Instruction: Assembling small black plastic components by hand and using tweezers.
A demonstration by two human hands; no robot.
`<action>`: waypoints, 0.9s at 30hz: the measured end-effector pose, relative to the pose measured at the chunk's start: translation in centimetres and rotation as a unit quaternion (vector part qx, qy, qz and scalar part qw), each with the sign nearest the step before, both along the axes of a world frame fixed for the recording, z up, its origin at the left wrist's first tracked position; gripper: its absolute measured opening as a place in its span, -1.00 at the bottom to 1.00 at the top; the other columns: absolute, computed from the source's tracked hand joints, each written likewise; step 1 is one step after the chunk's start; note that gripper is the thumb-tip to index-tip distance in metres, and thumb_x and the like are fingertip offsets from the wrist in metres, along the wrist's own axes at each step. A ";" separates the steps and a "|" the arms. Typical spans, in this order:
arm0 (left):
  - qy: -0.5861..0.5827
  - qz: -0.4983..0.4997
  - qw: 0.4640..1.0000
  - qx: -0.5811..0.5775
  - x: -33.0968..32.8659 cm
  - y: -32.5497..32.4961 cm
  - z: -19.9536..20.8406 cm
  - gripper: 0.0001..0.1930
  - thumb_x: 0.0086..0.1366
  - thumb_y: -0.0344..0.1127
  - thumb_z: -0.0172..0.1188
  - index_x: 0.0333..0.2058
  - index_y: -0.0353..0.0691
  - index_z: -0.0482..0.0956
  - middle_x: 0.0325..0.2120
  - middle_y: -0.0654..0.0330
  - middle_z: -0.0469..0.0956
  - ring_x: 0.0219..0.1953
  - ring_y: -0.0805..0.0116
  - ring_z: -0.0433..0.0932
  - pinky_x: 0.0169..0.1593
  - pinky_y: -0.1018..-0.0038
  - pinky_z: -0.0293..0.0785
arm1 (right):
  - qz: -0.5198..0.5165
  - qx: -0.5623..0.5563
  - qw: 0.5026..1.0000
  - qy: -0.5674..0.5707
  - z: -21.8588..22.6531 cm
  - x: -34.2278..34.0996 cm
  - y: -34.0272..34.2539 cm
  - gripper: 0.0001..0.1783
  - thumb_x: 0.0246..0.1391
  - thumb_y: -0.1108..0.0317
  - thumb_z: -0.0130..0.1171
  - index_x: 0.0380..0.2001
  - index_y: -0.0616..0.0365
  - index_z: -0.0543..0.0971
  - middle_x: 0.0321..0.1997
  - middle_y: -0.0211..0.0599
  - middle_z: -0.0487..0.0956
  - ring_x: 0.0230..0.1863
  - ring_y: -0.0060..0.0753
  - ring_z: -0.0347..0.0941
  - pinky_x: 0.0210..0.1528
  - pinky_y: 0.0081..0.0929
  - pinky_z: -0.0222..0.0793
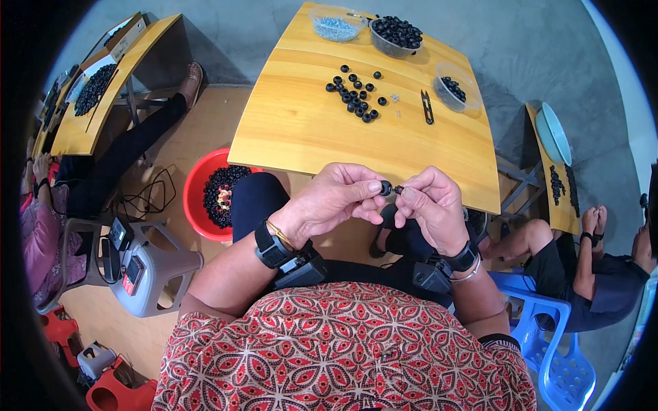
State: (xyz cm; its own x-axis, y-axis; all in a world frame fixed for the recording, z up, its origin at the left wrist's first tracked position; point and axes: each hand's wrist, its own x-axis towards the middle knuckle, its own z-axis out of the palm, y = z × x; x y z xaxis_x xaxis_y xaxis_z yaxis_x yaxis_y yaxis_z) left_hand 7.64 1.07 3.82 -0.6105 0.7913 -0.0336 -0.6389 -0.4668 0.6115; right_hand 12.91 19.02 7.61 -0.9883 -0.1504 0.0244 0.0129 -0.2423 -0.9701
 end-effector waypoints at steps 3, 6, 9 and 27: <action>-0.001 -0.001 1.000 0.003 0.0 0.0 -0.1 -0.83 0.17 -0.40 0.03 -0.29 -0.37 0.45 -0.49 0.14 0.50 -0.46 0.44 0.51 -0.38 0.52 0.55 | -0.002 0.006 1.000 0.001 0.1 0.0 0.0 -0.92 -0.01 0.51 0.04 -0.48 0.27 0.36 -0.55 -0.24 0.46 -0.61 -0.60 0.38 -0.58 -0.58 0.43; 0.003 -0.001 1.000 0.003 -0.1 0.0 -0.2 -0.83 0.17 -0.40 0.03 -0.29 -0.37 0.44 -0.49 0.14 0.49 -0.46 0.43 0.51 -0.38 0.53 0.55 | -0.004 0.021 1.000 0.012 -0.1 0.0 0.0 -0.92 -0.01 0.51 0.04 -0.48 0.27 0.36 -0.55 -0.24 0.46 -0.62 -0.59 0.38 -0.58 -0.60 0.43; 0.011 0.006 1.000 -0.010 0.0 0.0 0.0 -0.83 0.16 -0.40 0.03 -0.29 -0.37 0.44 -0.49 0.14 0.49 -0.46 0.44 0.51 -0.38 0.53 0.55 | -0.009 0.039 0.999 0.018 -0.2 0.0 -0.1 -0.92 -0.02 0.52 0.05 -0.48 0.27 0.36 -0.55 -0.25 0.46 -0.63 -0.59 0.39 -0.59 -0.63 0.41; 0.085 0.069 0.989 -0.102 0.7 0.3 0.7 -0.86 0.15 -0.44 0.04 -0.33 -0.35 0.48 -0.51 0.16 0.52 -0.52 0.44 0.52 -0.41 0.57 0.52 | -0.019 0.068 0.997 0.035 -0.4 0.3 -1.0 -0.94 -0.02 0.55 0.03 -0.49 0.26 0.36 -0.53 -0.27 0.46 -0.63 -0.59 0.39 -0.60 -0.70 0.34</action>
State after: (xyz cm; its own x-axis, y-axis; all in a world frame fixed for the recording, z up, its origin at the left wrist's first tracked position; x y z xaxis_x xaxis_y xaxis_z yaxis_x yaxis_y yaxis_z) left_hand 8.30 1.36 4.53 -0.7227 0.6874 -0.0717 -0.4572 -0.3977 0.7955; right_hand 13.24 18.03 7.23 -0.9900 -0.1195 0.0755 -0.0628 -0.1067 -0.9923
